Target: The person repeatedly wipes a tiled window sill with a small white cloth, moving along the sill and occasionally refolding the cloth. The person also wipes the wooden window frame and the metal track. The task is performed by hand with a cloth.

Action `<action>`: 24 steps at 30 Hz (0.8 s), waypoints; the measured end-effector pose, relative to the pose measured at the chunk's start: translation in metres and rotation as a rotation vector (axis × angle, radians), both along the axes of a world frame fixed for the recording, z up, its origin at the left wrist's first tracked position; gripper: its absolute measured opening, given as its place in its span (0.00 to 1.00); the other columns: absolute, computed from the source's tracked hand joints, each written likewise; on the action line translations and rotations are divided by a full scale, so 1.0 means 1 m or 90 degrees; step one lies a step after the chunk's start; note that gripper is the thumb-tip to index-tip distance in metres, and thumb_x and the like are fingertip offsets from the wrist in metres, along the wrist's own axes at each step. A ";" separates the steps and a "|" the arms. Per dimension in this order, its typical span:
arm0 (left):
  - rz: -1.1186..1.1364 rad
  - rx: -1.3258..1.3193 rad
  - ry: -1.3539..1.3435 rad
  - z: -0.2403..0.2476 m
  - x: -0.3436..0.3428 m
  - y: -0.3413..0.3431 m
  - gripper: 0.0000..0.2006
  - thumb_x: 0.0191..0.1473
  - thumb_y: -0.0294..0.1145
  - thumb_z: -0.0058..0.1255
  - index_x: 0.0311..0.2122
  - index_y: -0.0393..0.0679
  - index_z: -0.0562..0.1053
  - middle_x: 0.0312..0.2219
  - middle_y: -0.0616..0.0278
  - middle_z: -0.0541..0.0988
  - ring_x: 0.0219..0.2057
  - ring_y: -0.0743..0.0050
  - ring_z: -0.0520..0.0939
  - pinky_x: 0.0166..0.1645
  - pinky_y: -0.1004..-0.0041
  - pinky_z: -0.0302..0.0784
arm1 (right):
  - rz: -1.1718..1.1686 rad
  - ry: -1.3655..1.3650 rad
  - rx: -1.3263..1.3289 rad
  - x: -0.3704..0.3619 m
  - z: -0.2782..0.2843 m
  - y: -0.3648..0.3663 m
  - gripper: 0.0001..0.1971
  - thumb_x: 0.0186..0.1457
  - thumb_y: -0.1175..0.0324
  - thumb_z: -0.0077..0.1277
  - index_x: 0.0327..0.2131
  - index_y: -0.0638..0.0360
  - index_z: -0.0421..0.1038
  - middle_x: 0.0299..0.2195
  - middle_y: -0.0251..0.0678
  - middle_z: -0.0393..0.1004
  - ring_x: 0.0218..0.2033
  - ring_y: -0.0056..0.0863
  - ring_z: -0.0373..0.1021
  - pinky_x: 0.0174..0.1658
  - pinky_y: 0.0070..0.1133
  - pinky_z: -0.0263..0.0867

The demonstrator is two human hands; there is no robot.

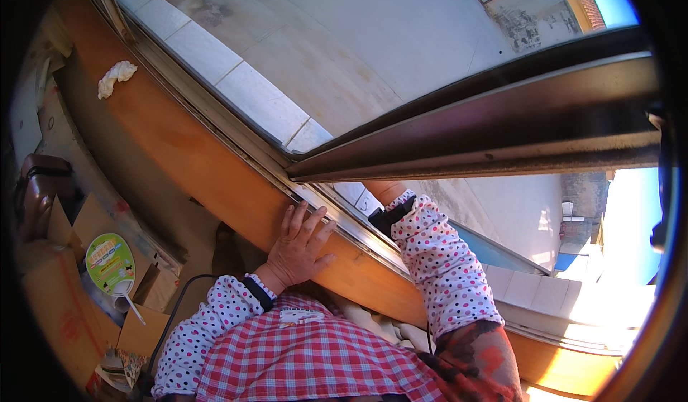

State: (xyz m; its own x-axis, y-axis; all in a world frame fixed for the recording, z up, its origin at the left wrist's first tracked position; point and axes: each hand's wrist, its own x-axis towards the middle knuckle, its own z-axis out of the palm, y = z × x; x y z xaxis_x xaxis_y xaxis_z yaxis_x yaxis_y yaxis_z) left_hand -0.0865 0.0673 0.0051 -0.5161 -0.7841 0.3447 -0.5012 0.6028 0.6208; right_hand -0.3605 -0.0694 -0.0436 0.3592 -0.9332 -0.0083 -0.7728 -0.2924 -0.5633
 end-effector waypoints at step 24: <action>0.002 -0.015 0.004 0.002 0.001 -0.001 0.34 0.54 0.54 0.61 0.62 0.49 0.70 0.67 0.53 0.61 0.71 0.41 0.53 0.73 0.41 0.48 | -0.066 0.101 -0.028 0.034 0.048 -0.048 0.14 0.60 0.66 0.56 0.50 0.50 0.77 0.45 0.43 0.77 0.47 0.45 0.75 0.50 0.33 0.71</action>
State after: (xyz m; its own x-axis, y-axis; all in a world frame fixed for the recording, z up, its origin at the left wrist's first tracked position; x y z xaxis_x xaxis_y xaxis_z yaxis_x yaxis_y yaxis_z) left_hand -0.0850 0.0658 0.0069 -0.5115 -0.7776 0.3657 -0.4995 0.6153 0.6098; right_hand -0.3265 -0.1170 0.0042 0.2581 -0.9660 -0.0152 -0.8784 -0.2280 -0.4201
